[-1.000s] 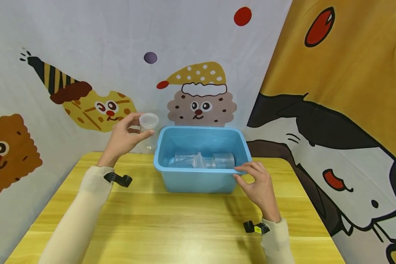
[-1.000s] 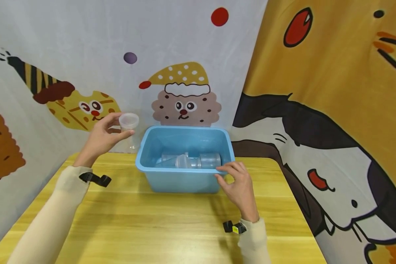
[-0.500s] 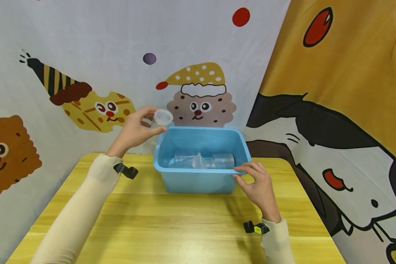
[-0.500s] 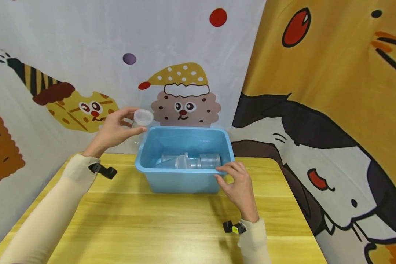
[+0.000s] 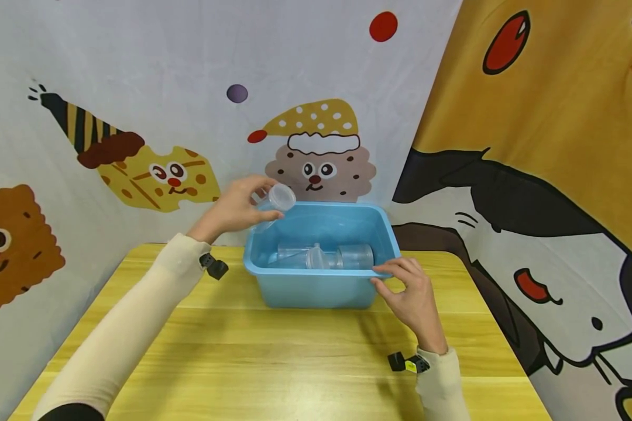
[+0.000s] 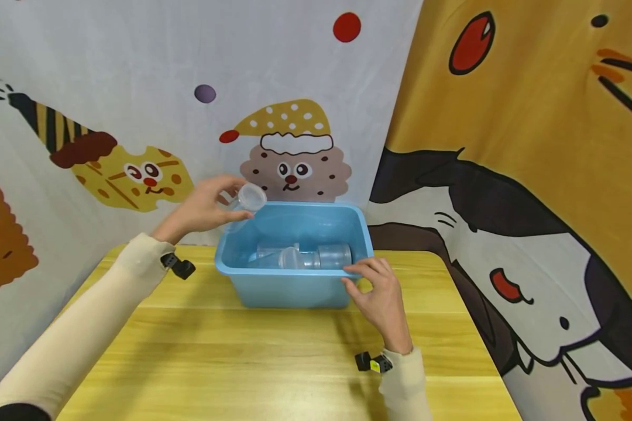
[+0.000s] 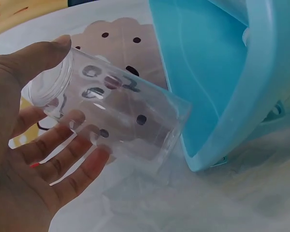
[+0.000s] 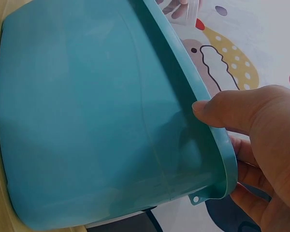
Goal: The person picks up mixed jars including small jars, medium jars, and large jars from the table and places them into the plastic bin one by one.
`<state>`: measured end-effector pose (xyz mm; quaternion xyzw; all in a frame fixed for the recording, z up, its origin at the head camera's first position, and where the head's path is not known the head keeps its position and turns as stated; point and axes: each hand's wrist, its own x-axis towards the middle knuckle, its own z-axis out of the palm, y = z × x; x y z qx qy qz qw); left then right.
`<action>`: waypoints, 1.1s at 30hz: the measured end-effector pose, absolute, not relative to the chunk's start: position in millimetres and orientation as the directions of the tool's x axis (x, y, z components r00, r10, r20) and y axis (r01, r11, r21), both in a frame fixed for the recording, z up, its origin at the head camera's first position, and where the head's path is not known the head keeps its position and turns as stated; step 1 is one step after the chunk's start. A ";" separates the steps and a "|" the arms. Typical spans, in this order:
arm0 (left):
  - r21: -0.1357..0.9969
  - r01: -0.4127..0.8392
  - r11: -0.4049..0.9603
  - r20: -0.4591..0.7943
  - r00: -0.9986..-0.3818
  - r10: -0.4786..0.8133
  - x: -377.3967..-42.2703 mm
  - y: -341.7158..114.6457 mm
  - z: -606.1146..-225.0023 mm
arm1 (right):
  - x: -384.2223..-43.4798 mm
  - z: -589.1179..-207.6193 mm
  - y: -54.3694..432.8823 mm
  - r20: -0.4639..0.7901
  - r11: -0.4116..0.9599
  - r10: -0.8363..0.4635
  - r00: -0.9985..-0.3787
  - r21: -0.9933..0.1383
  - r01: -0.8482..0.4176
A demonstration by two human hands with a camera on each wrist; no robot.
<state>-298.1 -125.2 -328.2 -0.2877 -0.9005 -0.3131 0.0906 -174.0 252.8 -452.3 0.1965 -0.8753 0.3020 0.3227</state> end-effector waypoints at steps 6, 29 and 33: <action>0.527 0.542 0.655 0.279 -0.838 0.469 -301.9 -121.7 -327.5 | -173.2 -452.6 250.9 0.681 0.737 -0.147 -0.717 -0.408 -0.538; 0.587 0.448 0.674 0.353 -0.891 0.285 -284.0 -145.9 -347.8 | -173.8 -447.4 267.5 0.672 0.730 -0.170 -0.720 -0.405 -0.550; 0.590 0.416 0.692 0.370 -0.901 0.226 -280.6 -156.5 -355.2 | -178.9 -443.2 278.0 0.661 0.731 -0.150 -0.735 -0.426 -0.533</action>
